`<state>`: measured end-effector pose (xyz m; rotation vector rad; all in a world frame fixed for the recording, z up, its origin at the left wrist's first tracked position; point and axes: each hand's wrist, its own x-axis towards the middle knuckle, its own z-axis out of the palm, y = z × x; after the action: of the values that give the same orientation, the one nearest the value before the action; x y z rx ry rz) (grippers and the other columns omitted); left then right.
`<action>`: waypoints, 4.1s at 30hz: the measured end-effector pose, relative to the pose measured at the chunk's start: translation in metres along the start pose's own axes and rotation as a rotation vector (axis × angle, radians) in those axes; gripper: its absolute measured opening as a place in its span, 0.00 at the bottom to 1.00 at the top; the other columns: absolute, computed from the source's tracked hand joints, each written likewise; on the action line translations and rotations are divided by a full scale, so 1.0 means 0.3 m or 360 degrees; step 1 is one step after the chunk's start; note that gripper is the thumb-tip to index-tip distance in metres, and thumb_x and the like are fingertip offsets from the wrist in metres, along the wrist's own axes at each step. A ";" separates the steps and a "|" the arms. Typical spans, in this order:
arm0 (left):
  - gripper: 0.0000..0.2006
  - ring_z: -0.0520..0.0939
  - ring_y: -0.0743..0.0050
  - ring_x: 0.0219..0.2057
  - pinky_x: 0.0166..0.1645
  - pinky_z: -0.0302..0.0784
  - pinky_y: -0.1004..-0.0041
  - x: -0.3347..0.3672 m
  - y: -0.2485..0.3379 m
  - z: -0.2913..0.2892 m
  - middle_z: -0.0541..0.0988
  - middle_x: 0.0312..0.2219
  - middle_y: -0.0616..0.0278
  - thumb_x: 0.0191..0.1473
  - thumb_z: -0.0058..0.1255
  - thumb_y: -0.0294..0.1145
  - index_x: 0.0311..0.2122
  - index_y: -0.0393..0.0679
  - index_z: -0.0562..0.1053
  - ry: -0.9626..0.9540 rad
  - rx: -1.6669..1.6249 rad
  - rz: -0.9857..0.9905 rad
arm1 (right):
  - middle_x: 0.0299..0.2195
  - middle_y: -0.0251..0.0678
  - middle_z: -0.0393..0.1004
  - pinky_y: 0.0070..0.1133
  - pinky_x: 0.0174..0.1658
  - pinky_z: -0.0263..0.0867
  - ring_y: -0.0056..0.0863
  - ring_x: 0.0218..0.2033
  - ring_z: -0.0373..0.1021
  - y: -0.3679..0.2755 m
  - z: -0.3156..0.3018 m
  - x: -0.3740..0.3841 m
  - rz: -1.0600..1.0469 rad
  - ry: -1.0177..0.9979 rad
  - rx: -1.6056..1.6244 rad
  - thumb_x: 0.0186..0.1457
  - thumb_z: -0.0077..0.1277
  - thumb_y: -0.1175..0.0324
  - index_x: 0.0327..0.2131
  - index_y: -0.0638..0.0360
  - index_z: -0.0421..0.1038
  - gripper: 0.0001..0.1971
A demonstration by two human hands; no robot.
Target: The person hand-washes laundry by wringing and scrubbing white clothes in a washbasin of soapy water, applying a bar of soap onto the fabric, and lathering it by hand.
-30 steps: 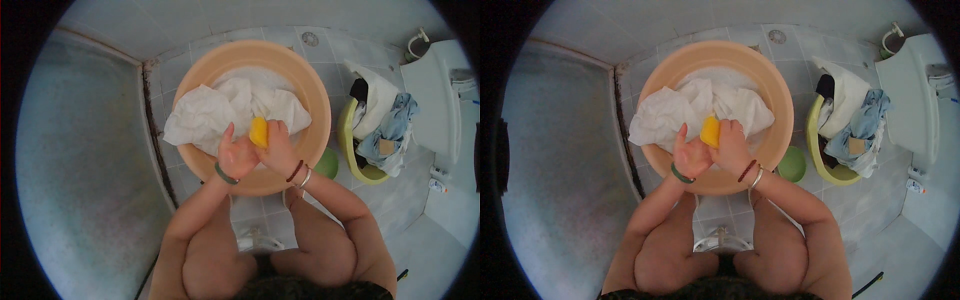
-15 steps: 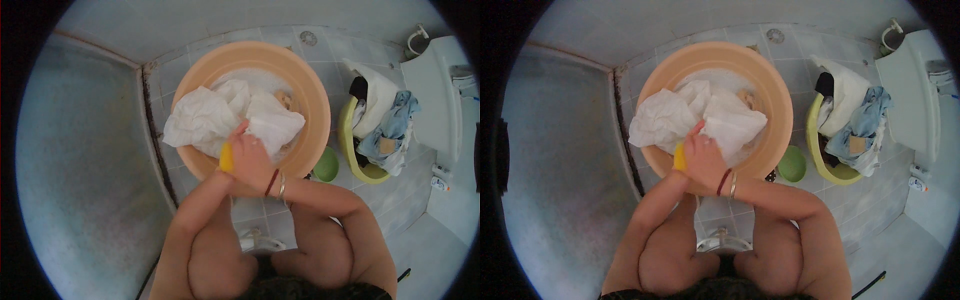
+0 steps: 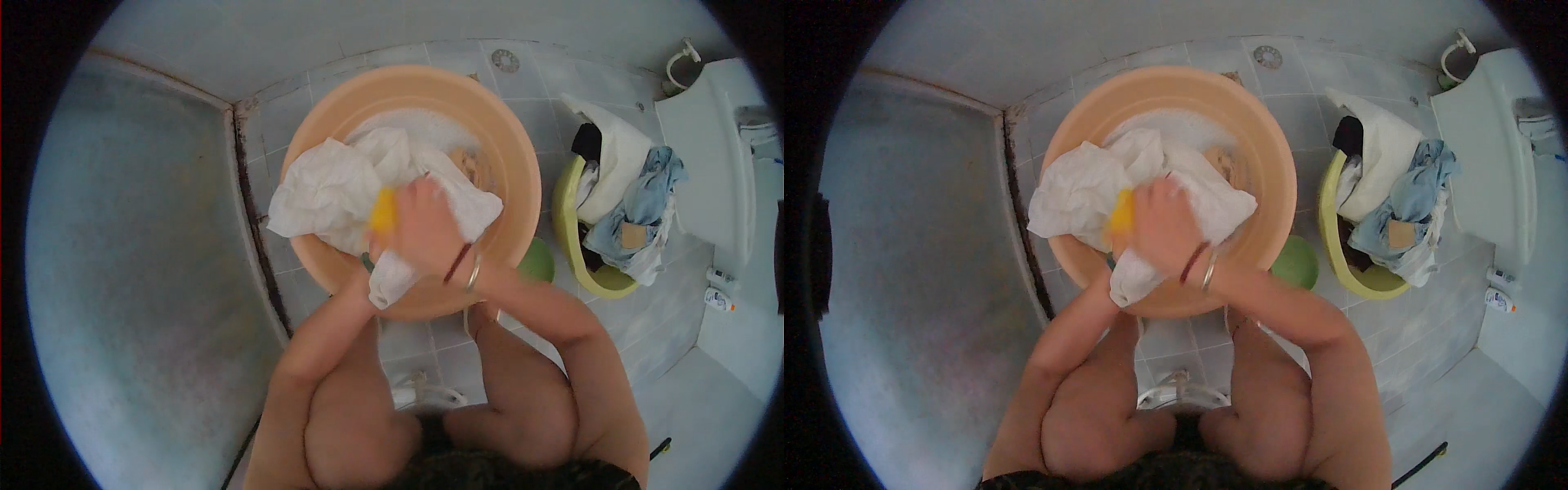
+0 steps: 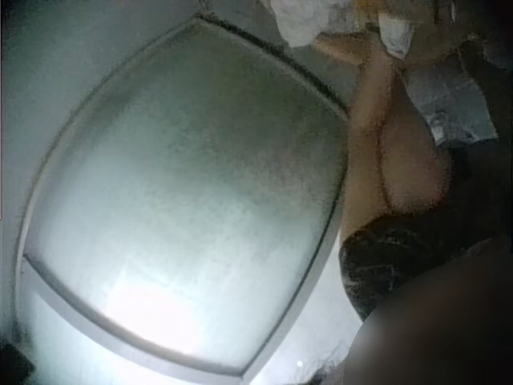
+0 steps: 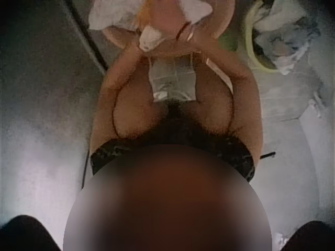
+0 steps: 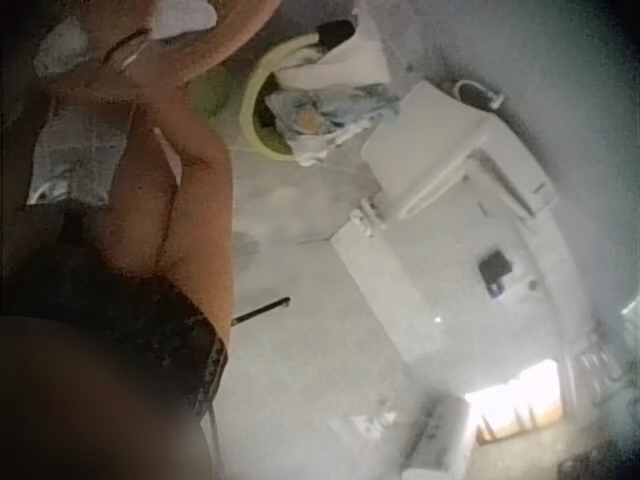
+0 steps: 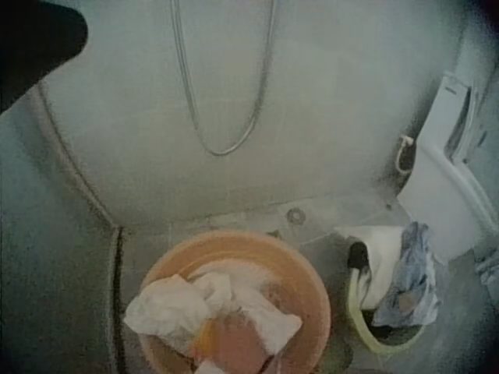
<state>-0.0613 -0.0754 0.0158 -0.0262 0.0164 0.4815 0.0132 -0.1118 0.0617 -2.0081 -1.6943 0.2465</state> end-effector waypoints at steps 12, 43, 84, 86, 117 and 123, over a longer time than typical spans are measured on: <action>0.19 0.73 0.75 0.44 0.51 0.65 0.75 -0.022 0.070 -0.018 0.73 0.43 0.64 0.57 0.44 0.39 0.50 0.38 0.64 0.0693 0.0129 -0.0366 | 0.38 0.51 0.70 0.31 0.44 0.62 0.45 0.39 0.68 0.303 -0.095 0.037 0.0799 -0.1054 0.0783 0.51 0.43 0.47 0.44 0.69 0.63 0.30; 0.07 0.69 0.87 0.28 0.32 0.66 0.82 -0.006 0.083 0.298 0.73 0.25 0.70 0.51 0.51 0.28 0.34 0.37 0.73 0.0445 0.2408 0.0102 | 0.18 0.26 0.66 0.18 0.23 0.61 0.17 0.17 0.62 0.049 -0.218 0.113 0.0375 0.0696 0.1380 0.49 0.53 0.72 0.36 0.63 0.65 0.11; 0.16 0.71 0.74 0.42 0.48 0.64 0.74 0.010 0.043 0.415 0.71 0.40 0.62 0.61 0.34 0.38 0.46 0.36 0.65 0.0746 0.1218 0.0113 | 0.32 0.35 0.64 0.21 0.36 0.61 0.25 0.33 0.63 0.007 -0.201 -0.036 0.0392 0.0517 0.1302 0.40 0.61 0.67 0.37 0.60 0.64 0.21; 0.14 0.71 0.77 0.42 0.47 0.66 0.75 -0.007 0.031 0.413 0.71 0.41 0.62 0.58 0.39 0.32 0.47 0.36 0.64 0.0608 0.1347 0.0150 | 0.35 0.37 0.64 0.21 0.38 0.61 0.26 0.36 0.63 0.014 -0.210 -0.040 0.0351 0.0477 0.1256 0.40 0.61 0.66 0.39 0.60 0.63 0.23; 0.24 0.70 0.74 0.33 0.37 0.65 0.74 -0.062 0.047 0.178 0.73 0.28 0.60 0.61 0.27 0.45 0.34 0.35 0.71 0.1110 0.1906 0.0251 | 0.14 0.42 0.67 0.30 0.20 0.61 0.39 0.16 0.66 -0.064 -0.101 -0.032 -0.0029 0.0079 0.0305 0.43 0.48 0.69 0.21 0.58 0.68 0.04; 0.29 0.67 0.81 0.28 0.33 0.64 0.77 -0.043 0.039 0.225 0.71 0.27 0.68 0.58 0.31 0.56 0.34 0.36 0.72 0.0860 0.2078 0.0091 | 0.22 0.42 0.73 0.23 0.23 0.63 0.35 0.20 0.70 0.072 -0.093 -0.041 0.0462 -0.0040 0.0474 0.54 0.45 0.65 0.28 0.61 0.71 0.10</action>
<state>-0.0775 -0.0692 0.0834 1.1275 0.8572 0.4362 0.0417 -0.1330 0.0734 -2.0198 -1.2855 0.5892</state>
